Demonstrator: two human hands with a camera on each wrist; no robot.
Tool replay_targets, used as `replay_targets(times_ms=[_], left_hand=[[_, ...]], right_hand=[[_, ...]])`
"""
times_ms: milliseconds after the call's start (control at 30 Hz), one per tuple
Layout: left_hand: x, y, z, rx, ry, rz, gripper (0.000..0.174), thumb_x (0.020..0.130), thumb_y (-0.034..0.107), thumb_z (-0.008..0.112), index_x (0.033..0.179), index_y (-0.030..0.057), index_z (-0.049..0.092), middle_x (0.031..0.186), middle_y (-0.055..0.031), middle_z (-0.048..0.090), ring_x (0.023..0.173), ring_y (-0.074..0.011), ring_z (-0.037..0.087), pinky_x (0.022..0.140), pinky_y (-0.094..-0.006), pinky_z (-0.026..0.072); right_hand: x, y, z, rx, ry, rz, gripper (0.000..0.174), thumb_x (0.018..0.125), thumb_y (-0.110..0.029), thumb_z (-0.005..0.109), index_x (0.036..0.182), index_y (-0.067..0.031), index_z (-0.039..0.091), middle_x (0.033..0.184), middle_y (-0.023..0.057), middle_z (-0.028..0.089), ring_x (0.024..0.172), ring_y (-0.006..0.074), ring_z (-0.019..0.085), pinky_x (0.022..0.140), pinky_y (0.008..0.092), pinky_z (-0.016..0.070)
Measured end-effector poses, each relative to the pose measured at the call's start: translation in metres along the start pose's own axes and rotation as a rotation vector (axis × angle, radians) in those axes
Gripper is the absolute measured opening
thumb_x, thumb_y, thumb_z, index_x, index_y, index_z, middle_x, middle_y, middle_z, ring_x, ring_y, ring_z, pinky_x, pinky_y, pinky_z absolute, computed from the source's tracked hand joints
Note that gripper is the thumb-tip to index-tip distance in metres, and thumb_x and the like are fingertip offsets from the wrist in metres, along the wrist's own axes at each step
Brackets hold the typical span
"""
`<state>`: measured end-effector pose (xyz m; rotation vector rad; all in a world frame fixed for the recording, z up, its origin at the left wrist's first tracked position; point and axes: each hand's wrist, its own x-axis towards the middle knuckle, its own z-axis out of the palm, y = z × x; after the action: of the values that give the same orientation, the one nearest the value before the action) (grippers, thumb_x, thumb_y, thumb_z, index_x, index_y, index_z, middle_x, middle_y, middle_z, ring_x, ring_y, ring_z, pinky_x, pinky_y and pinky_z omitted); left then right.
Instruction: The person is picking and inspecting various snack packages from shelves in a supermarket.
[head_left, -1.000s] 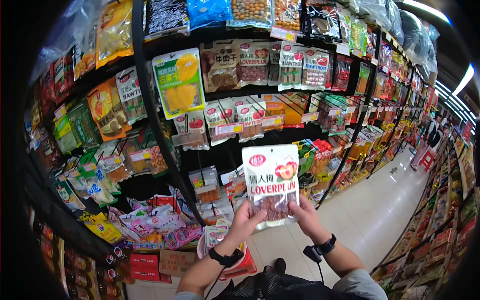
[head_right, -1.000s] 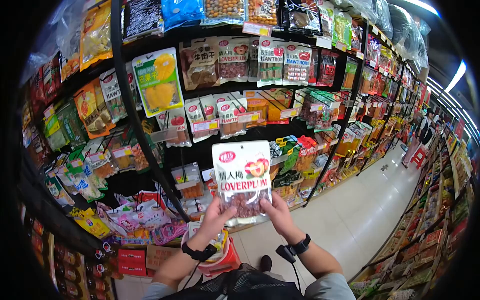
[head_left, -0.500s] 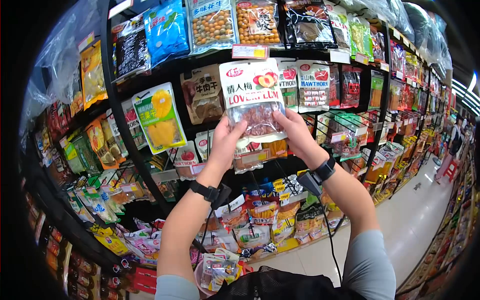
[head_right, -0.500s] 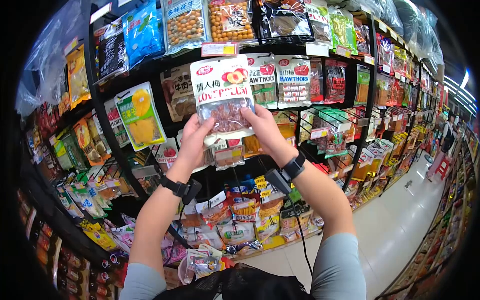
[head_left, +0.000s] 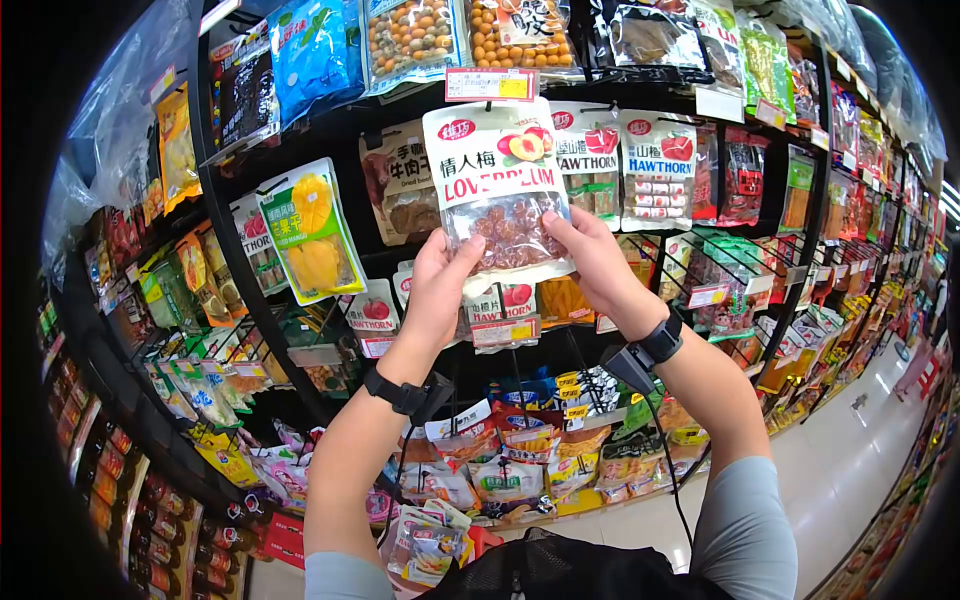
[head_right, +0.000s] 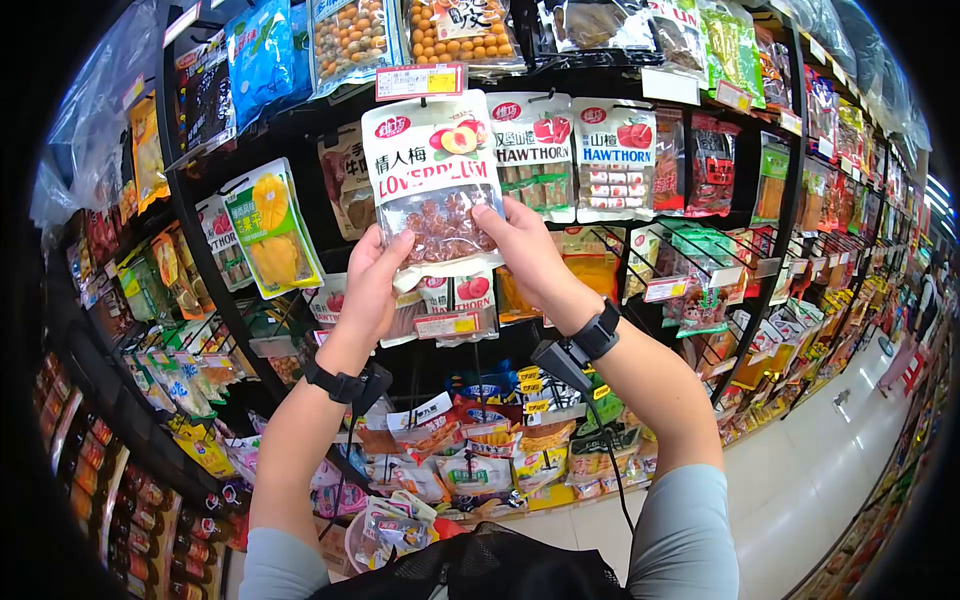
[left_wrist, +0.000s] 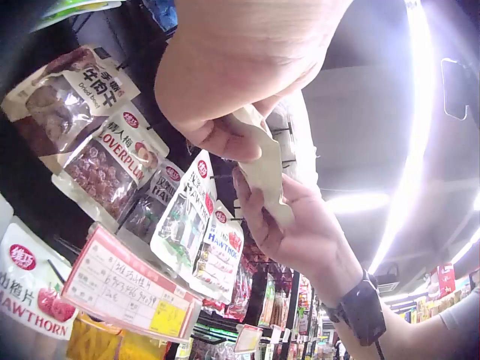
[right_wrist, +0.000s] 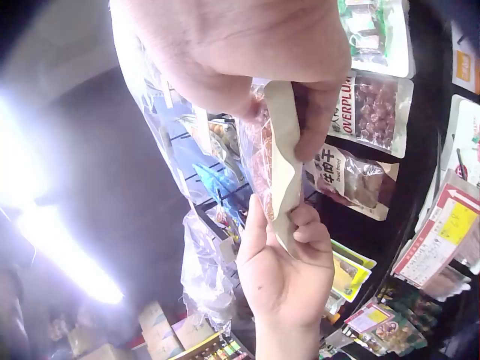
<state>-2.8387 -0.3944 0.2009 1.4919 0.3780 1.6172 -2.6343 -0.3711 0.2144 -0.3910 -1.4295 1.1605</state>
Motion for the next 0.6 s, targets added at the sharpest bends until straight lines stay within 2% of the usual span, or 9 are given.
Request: replay_targets(times_ms=[167, 200, 233, 333, 367, 433, 500, 600], left_hand=[[0.029, -0.007, -0.012, 0.089, 0.019, -0.022, 0.03, 0.099, 0.013, 0.059, 0.126, 0.0003, 0.056, 0.118, -0.0078, 0.067, 0.106, -0.0149, 0.064, 0.091, -0.0318, 0.0519], [0.037, -0.006, -0.014, 0.121, 0.094, -0.084, 0.03, 0.098, 0.012, 0.059, 0.126, -0.0002, 0.058, 0.116, -0.0072, 0.068, 0.107, -0.0152, 0.064, 0.092, -0.032, 0.0511], [0.058, -0.022, -0.032, 0.155, 0.045, 0.017, 0.029, 0.097, 0.012, 0.061, 0.123, -0.0005, 0.06, 0.115, -0.0069, 0.069, 0.105, -0.0143, 0.064, 0.091, -0.031, 0.051], [0.091, -0.042, -0.058, 0.252, 0.137, -0.041, 0.023, 0.094, 0.014, 0.066, 0.113, 0.0009, 0.067, 0.104, -0.0052, 0.071, 0.093, -0.0124, 0.064, 0.082, -0.0294, 0.0501], [0.1, -0.043, -0.063, 0.382, 0.203, -0.092, 0.021, 0.092, 0.017, 0.067, 0.107, 0.0015, 0.07, 0.1, -0.0047, 0.071, 0.089, -0.012, 0.064, 0.079, -0.0294, 0.0491], [0.119, -0.057, -0.074, 0.357, 0.239, -0.064, 0.024, 0.09, 0.016, 0.069, 0.107, -0.0001, 0.071, 0.095, -0.0048, 0.072, 0.084, -0.0124, 0.064, 0.076, -0.0289, 0.0486], [0.154, -0.092, -0.102, 0.502, 0.331, -0.073, 0.024, 0.087, 0.015, 0.069, 0.103, -0.0026, 0.07, 0.09, -0.0074, 0.07, 0.077, -0.0135, 0.064, 0.068, -0.0298, 0.0481], [0.156, -0.086, -0.101, 0.624, 0.378, -0.138, 0.025, 0.084, 0.017, 0.071, 0.098, -0.0036, 0.069, 0.084, -0.0083, 0.067, 0.072, -0.0159, 0.061, 0.065, -0.0323, 0.0471]], right_hand=[[0.031, 0.005, -0.003, -0.06, 0.021, 0.057, 0.027, 0.1, -0.018, 0.059, 0.119, 0.0012, 0.062, 0.103, 0.0044, 0.068, 0.088, 0.0115, 0.06, 0.08, 0.0287, 0.0486], [0.053, 0.022, -0.016, -0.089, 0.013, 0.047, 0.03, 0.099, -0.021, 0.062, 0.119, 0.0003, 0.063, 0.108, 0.0021, 0.067, 0.088, 0.01, 0.058, 0.081, 0.0298, 0.0473], [0.068, 0.027, -0.016, -0.057, 0.041, 0.085, 0.031, 0.098, -0.021, 0.064, 0.12, 0.0011, 0.063, 0.109, 0.0036, 0.067, 0.091, 0.0118, 0.058, 0.083, 0.0314, 0.0468], [0.11, 0.052, -0.026, -0.225, 0.093, 0.106, 0.023, 0.097, -0.02, 0.064, 0.11, -0.0008, 0.065, 0.1, 0.0029, 0.067, 0.091, 0.0137, 0.057, 0.086, 0.0321, 0.0447], [0.127, 0.066, -0.032, -0.196, 0.058, 0.097, 0.021, 0.097, -0.017, 0.065, 0.109, -0.0008, 0.066, 0.098, 0.0036, 0.067, 0.087, 0.014, 0.059, 0.082, 0.0318, 0.0459], [0.171, 0.103, -0.052, -0.112, 0.102, 0.116, 0.018, 0.098, -0.014, 0.063, 0.107, 0.0003, 0.066, 0.095, 0.0044, 0.068, 0.08, 0.0147, 0.061, 0.072, 0.0315, 0.0478], [0.187, 0.119, -0.055, -0.183, 0.141, 0.085, 0.026, 0.098, -0.017, 0.063, 0.111, 0.005, 0.065, 0.097, 0.0063, 0.069, 0.081, 0.0156, 0.062, 0.076, 0.0317, 0.0481], [0.194, 0.129, -0.052, -0.232, 0.19, 0.116, 0.021, 0.099, -0.019, 0.062, 0.104, 0.0009, 0.067, 0.091, 0.0041, 0.068, 0.074, 0.0141, 0.057, 0.068, 0.031, 0.0445]])
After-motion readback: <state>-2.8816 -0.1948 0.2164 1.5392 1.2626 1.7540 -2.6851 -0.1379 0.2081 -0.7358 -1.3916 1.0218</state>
